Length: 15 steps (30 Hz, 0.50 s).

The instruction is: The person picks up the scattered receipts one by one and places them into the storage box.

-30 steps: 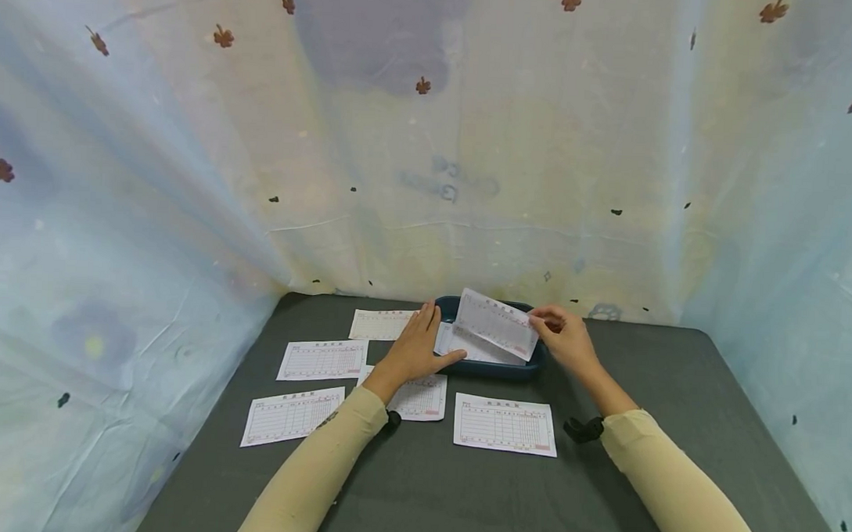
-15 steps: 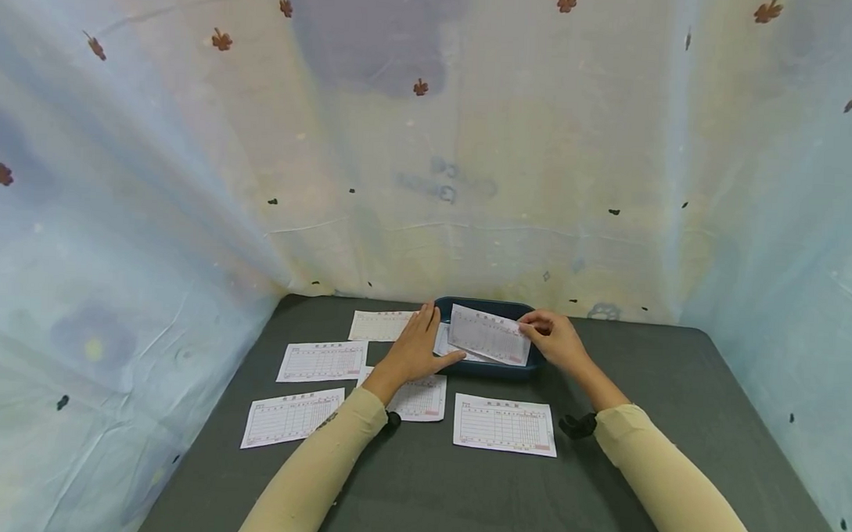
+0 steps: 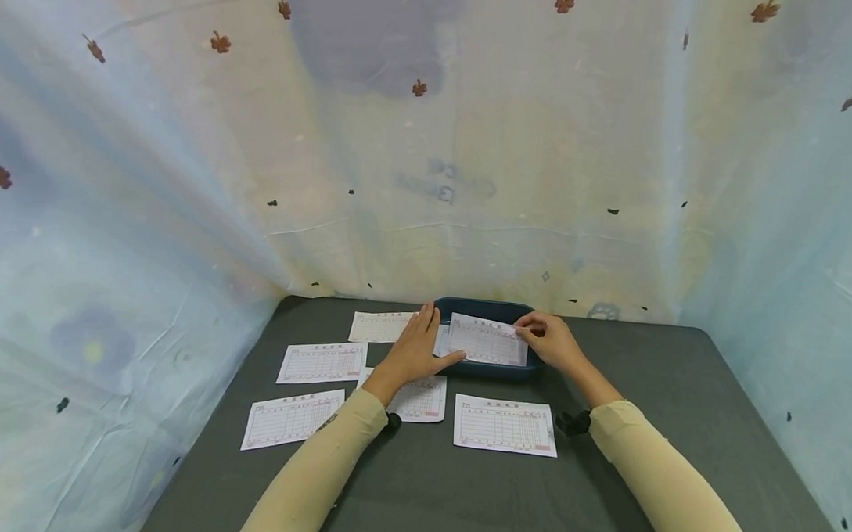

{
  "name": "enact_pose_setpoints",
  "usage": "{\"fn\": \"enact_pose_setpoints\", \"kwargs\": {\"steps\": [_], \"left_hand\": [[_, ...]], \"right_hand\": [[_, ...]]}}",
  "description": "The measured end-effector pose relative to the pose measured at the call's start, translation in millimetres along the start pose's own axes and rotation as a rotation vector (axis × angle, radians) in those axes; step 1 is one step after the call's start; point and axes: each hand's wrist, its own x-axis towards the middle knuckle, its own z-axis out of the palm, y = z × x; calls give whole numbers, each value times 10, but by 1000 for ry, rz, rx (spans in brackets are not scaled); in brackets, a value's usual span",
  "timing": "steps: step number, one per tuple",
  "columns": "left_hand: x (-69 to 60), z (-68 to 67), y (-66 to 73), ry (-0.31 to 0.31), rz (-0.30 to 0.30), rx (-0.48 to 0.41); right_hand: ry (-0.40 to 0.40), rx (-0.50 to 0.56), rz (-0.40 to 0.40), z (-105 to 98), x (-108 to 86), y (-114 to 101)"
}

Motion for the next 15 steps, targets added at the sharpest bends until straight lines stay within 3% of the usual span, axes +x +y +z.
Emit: {"fn": "enact_pose_setpoints", "kwargs": {"steps": [6,15], "left_hand": [[39,41,-23,-6,-7,-1],[0,19,-6,17,8,-9]], "right_hand": [[9,-26,4,39,4,21],[12,-56,1,62,-5,22]]}}
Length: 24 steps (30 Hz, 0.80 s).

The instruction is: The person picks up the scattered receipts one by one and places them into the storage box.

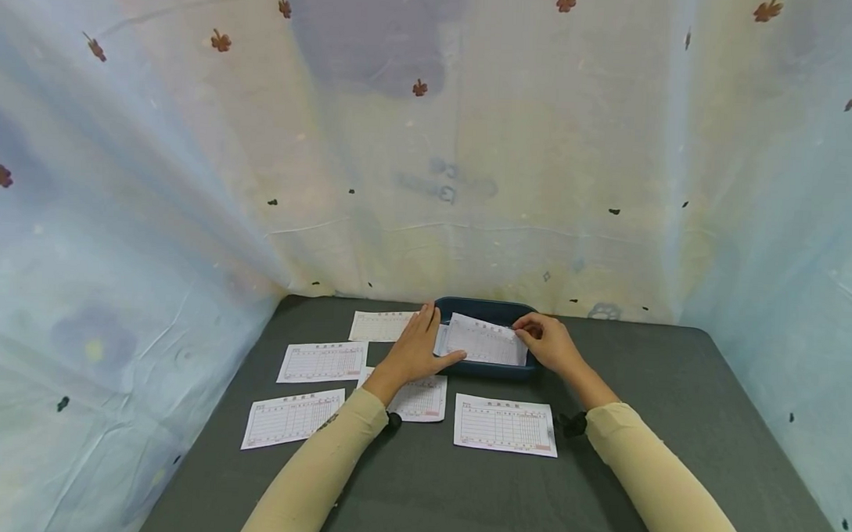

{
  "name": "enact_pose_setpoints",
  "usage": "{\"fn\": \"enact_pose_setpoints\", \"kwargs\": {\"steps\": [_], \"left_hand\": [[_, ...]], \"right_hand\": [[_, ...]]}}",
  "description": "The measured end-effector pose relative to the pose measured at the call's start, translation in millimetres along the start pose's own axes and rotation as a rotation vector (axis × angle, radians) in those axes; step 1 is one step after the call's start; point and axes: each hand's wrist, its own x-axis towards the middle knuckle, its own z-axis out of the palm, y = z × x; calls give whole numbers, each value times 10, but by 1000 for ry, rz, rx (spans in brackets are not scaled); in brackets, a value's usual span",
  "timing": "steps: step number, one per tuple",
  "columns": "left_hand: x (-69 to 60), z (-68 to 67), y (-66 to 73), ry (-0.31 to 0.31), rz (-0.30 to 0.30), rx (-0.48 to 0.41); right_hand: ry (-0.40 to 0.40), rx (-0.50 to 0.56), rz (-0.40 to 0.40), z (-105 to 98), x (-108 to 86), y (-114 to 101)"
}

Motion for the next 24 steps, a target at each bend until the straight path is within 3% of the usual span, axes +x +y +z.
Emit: {"fn": "enact_pose_setpoints", "kwargs": {"steps": [13,24], "left_hand": [[3,-1,4,-7,-10,1],[-38,-57,49,1,-8,3]], "right_hand": [[94,50,-3,14,-66,24],[78,147,-46,-55,-193,26]]}}
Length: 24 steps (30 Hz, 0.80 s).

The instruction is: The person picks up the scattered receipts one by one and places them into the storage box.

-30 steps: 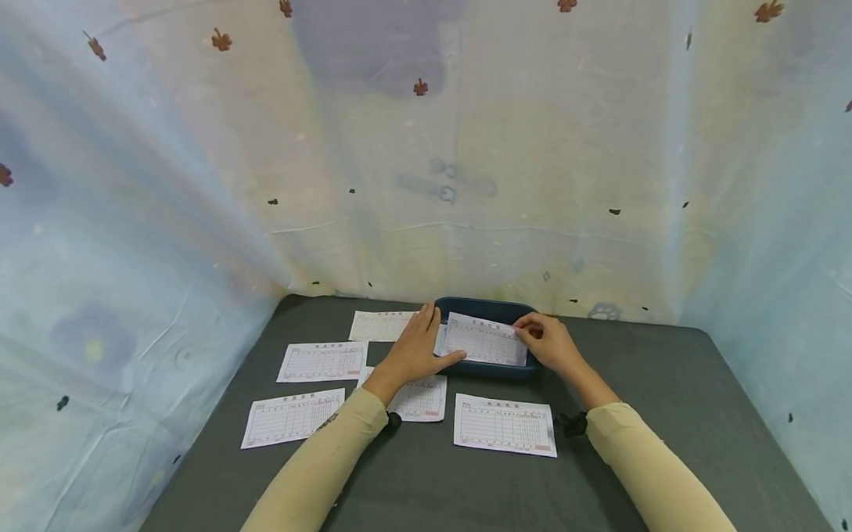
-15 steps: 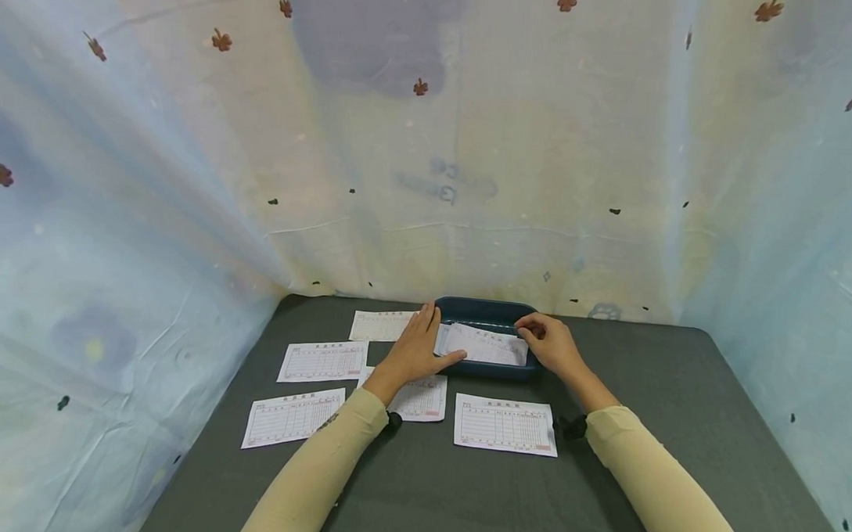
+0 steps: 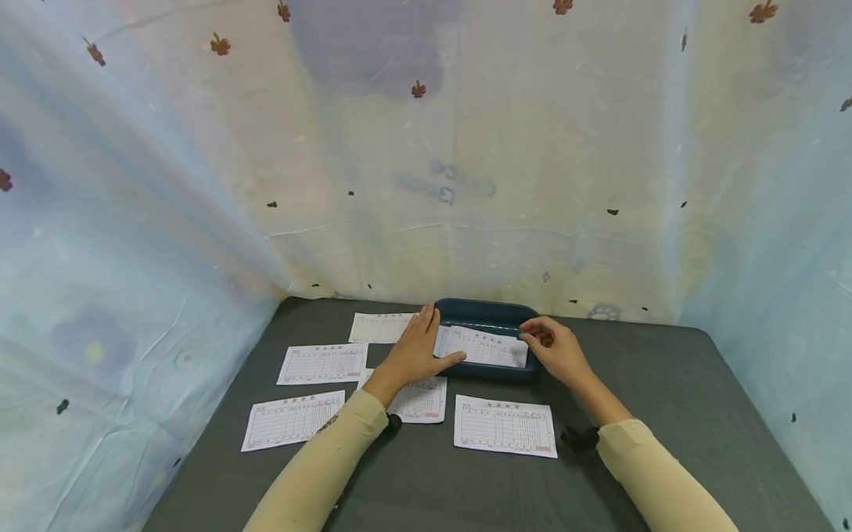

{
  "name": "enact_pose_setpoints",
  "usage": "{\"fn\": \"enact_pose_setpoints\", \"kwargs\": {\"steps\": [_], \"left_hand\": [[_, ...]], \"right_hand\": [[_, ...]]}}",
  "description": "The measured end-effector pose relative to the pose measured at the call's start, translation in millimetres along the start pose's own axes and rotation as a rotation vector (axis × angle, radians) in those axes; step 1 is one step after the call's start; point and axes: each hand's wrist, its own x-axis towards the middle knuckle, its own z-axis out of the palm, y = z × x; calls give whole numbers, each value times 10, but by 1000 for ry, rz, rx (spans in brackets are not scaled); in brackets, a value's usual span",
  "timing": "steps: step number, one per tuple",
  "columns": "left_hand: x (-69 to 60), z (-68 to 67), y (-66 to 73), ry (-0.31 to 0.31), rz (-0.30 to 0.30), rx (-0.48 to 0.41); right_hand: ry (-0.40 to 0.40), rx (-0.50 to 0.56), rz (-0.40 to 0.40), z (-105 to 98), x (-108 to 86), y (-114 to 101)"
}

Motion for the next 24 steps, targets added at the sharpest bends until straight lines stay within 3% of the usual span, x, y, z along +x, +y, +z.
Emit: {"fn": "enact_pose_setpoints", "kwargs": {"steps": [10,24], "left_hand": [[-6,-15,9,-9,-12,18],[-3,-6,6,-14,-13,3]], "right_hand": [[67,-12,-11,-123,-207,5],[81,-51,-6,-288,-548,32]]}}
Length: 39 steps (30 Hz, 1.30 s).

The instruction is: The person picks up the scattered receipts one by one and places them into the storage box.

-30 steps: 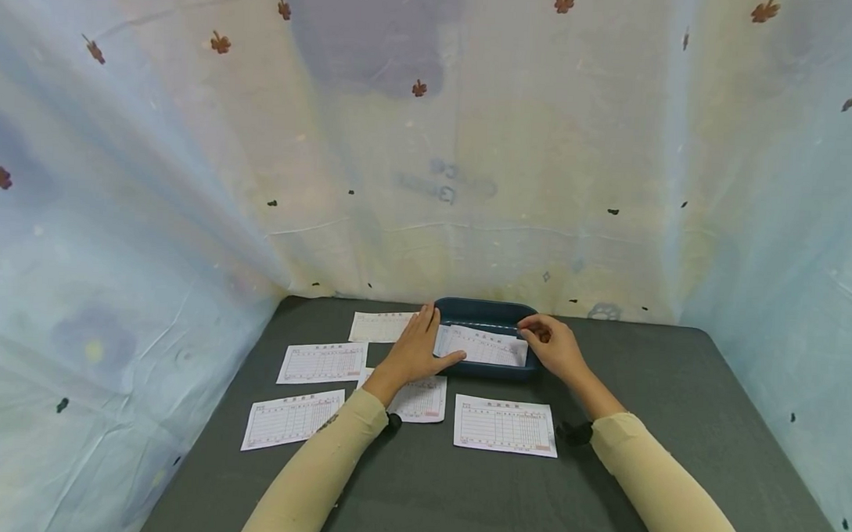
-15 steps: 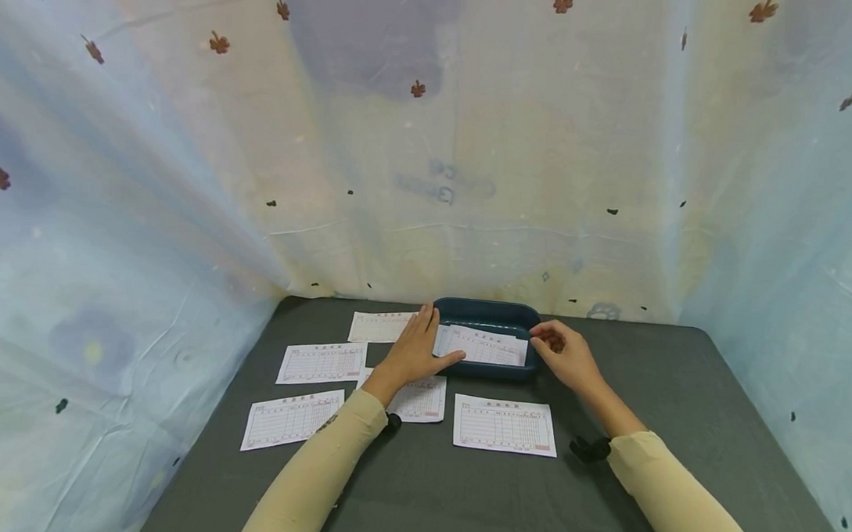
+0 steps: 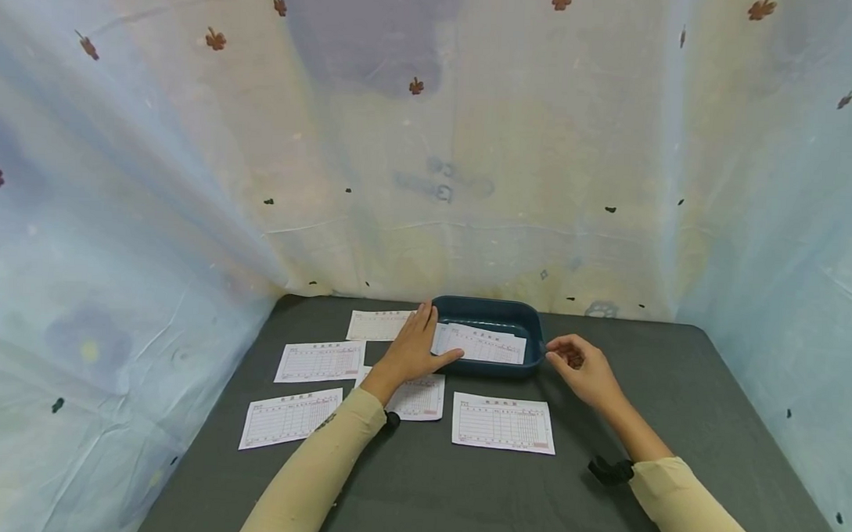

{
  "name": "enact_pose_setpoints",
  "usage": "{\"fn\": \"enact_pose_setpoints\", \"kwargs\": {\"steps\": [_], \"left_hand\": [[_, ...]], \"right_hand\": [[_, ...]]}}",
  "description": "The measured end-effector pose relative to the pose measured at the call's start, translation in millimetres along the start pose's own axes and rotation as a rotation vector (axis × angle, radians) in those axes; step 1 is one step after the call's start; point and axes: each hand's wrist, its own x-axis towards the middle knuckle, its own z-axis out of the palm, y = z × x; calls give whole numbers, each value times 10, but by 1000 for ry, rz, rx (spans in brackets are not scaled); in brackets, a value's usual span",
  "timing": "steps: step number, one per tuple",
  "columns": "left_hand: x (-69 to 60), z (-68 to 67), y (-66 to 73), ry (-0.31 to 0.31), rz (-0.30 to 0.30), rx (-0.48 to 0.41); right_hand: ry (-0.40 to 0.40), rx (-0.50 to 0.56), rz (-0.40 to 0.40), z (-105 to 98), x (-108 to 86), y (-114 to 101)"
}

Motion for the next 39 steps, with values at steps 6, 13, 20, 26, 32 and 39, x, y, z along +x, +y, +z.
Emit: {"fn": "enact_pose_setpoints", "kwargs": {"steps": [6,13,20,26,32,39], "left_hand": [[11,10,-11,1,-9,4],[17,20,-26,-3,-18,23],[12,9,-23,1,-12,26],[11,12,-22,4,-4,23],[10,28,-24,9,-1,9],[11,24,-21,8,4,3]], "right_hand": [[-41,-17,23,-53,-124,51],[-147,-19,77,-85,-244,91],[-233,9,115,-72,-322,127],[-296,33,110,-57,-376,170],[-355,30,117,-42,-393,165],[-381,42,116,-35,-389,159]]}}
